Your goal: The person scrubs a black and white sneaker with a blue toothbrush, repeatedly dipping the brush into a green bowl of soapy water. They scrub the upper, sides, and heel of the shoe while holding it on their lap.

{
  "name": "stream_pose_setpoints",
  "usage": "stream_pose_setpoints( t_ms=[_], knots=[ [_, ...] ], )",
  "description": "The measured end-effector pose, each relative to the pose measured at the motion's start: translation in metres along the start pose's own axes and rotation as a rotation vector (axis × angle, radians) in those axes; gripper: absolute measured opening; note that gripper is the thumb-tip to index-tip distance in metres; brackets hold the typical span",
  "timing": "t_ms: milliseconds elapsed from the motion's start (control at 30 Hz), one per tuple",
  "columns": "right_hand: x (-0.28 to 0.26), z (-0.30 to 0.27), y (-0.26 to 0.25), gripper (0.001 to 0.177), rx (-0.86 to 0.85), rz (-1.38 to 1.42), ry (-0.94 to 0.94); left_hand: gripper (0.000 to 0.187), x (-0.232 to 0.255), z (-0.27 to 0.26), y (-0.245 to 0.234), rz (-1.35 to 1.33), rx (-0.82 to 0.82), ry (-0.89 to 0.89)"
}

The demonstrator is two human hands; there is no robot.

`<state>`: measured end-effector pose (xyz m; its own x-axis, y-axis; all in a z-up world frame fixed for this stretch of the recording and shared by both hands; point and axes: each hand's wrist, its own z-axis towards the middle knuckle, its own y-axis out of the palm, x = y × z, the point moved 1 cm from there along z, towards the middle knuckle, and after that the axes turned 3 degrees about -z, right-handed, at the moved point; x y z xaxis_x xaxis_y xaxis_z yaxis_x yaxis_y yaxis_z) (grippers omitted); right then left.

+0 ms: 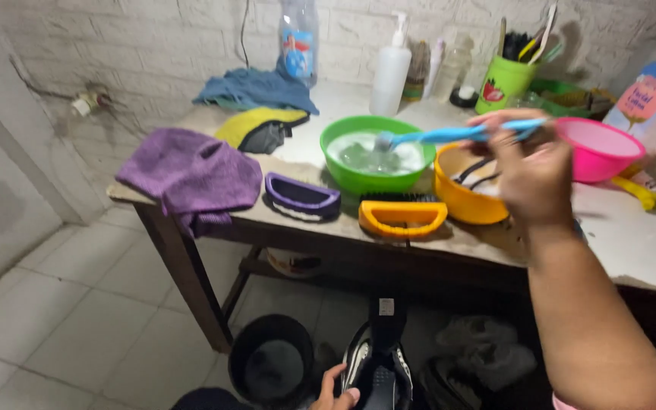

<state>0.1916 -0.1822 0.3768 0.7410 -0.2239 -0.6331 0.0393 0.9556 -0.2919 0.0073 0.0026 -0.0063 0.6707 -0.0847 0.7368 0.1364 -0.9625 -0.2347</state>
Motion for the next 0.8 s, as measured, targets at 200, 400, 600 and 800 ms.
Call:
stream_pose_setpoints(
  t_ms=[200, 400, 600, 800],
  knots=[
    [0.018, -0.059, -0.049, 0.024, 0.474, 0.378, 0.252, 0.061, 0.016, -0.056, -0.024, 0.339, -0.305, 0.073],
    [-0.033, -0.216, -0.064, 0.023, 0.121, 0.089, 0.032, 0.079, 0.032, -0.089, -0.036, 0.587, -0.307, 0.299],
    [-0.024, -0.289, 0.015, 0.019, -0.694, -0.401, -0.502, 0.078, 0.023, -0.110, -0.032, 0.482, 0.110, 0.878],
    [0.012, -0.307, 0.073, 0.027, -1.175, -0.250, 0.465, 0.043, 0.019, -0.126, -0.054, 0.483, -0.092, 1.563]
  ],
)
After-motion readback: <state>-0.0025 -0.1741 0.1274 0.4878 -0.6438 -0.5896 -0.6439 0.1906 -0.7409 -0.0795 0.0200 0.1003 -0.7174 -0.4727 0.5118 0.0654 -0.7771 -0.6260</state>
